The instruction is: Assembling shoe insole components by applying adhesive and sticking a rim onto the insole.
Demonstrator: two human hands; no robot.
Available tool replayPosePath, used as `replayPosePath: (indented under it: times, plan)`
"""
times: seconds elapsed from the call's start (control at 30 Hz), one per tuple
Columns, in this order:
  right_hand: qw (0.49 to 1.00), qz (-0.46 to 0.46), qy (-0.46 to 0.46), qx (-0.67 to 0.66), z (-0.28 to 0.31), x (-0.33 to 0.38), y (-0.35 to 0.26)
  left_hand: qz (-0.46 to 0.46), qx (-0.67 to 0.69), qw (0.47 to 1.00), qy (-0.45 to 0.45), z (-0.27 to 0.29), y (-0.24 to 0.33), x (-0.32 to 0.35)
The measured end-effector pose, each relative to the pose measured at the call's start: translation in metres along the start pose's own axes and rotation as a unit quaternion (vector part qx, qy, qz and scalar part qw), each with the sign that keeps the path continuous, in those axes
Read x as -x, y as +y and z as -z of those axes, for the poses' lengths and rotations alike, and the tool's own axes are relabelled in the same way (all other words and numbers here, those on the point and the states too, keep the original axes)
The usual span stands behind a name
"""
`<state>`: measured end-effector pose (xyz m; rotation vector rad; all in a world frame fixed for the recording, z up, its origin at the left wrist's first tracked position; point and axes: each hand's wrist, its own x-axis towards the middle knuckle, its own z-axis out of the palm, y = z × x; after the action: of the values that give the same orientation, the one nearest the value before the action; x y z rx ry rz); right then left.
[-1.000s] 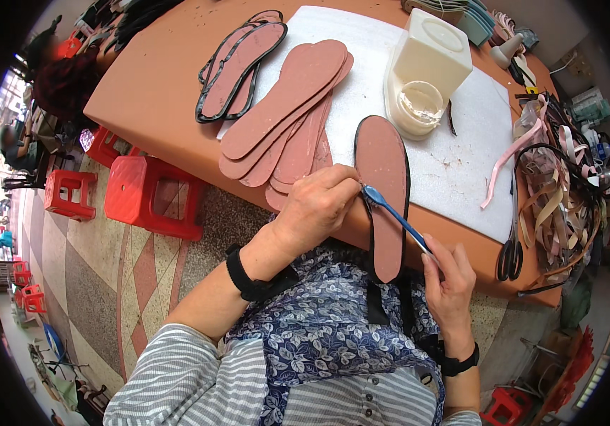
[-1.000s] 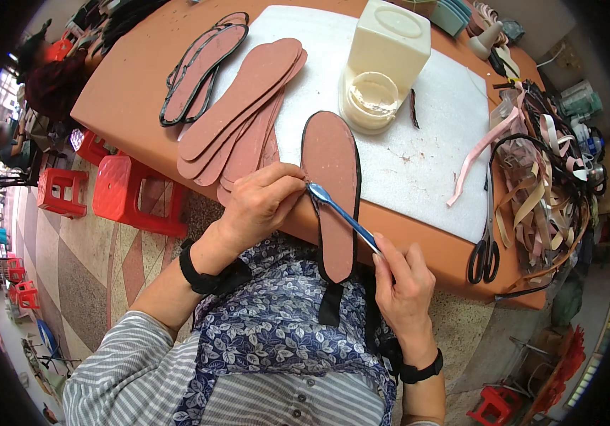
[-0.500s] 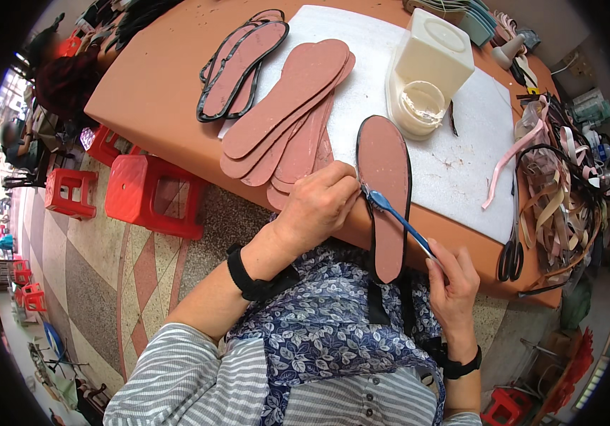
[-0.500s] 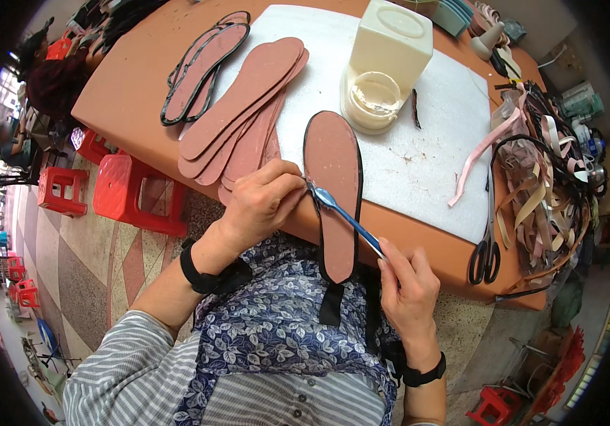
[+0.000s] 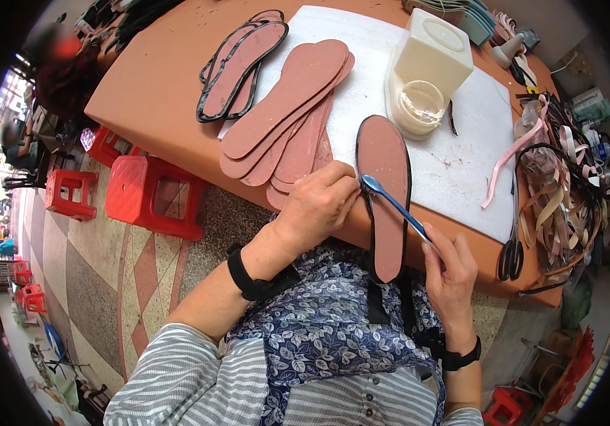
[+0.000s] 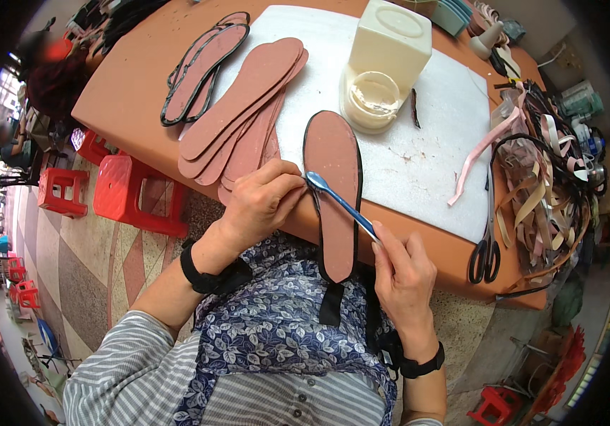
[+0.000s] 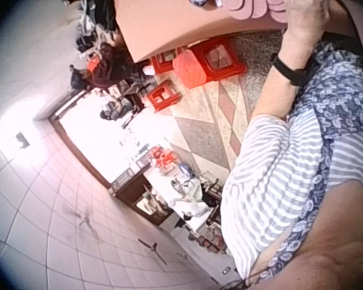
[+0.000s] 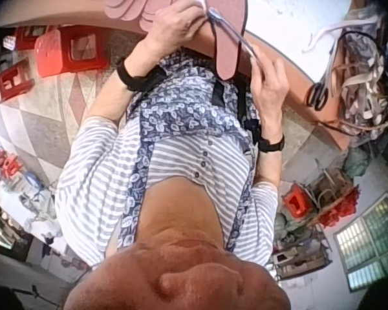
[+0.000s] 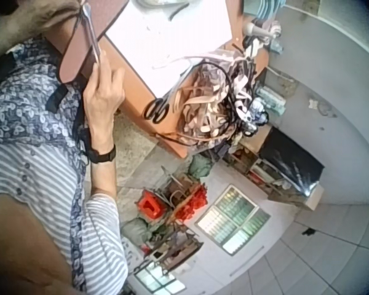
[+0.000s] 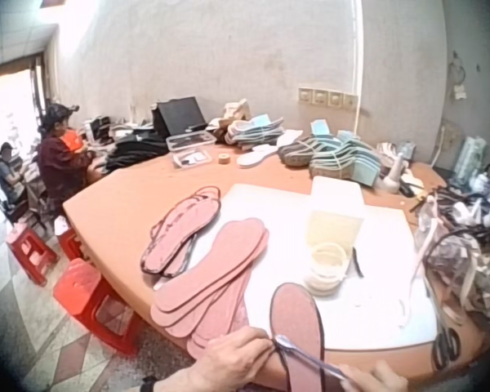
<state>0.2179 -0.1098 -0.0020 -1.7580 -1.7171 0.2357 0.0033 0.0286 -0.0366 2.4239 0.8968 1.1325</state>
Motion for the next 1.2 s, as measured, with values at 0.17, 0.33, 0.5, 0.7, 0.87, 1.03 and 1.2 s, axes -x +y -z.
replayPosePath:
  times: [0.17, 0.33, 0.5, 0.7, 0.87, 1.03, 1.2]
  plan:
    - [1.000, 0.023, 0.014, 0.008, -0.006, -0.013, 0.002, 0.001, -0.002, 1.000, 0.007, 0.000, 0.001, 0.000]
    - [0.999, 0.026, 0.016, -0.017, -0.009, -0.020, -0.001, -0.007, 0.002, 1.000, 0.014, -0.001, 0.000, 0.000]
    - [1.000, 0.024, 0.009, 0.003, -0.003, -0.010, 0.004, -0.004, 0.006, 1.000, 0.009, 0.000, 0.001, 0.000]
    - [1.000, -0.014, -0.014, 0.009, 0.008, 0.013, 0.003, -0.007, 0.000, 1.000, 0.012, -0.001, 0.000, 0.000]
    - [0.999, -0.022, -0.023, -0.010, 0.012, 0.025, 0.001, -0.011, 0.000, 1.000, 0.013, -0.002, 0.000, -0.001]
    - [0.999, -0.016, -0.025, -0.021, 0.016, 0.032, 0.005, -0.013, -0.005, 1.000, 0.006, -0.001, 0.000, -0.001]
    - [0.998, -0.044, -0.022, -0.034, 0.024, 0.026, 0.005, -0.020, -0.002, 1.000, 0.009, -0.001, 0.000, 0.000]
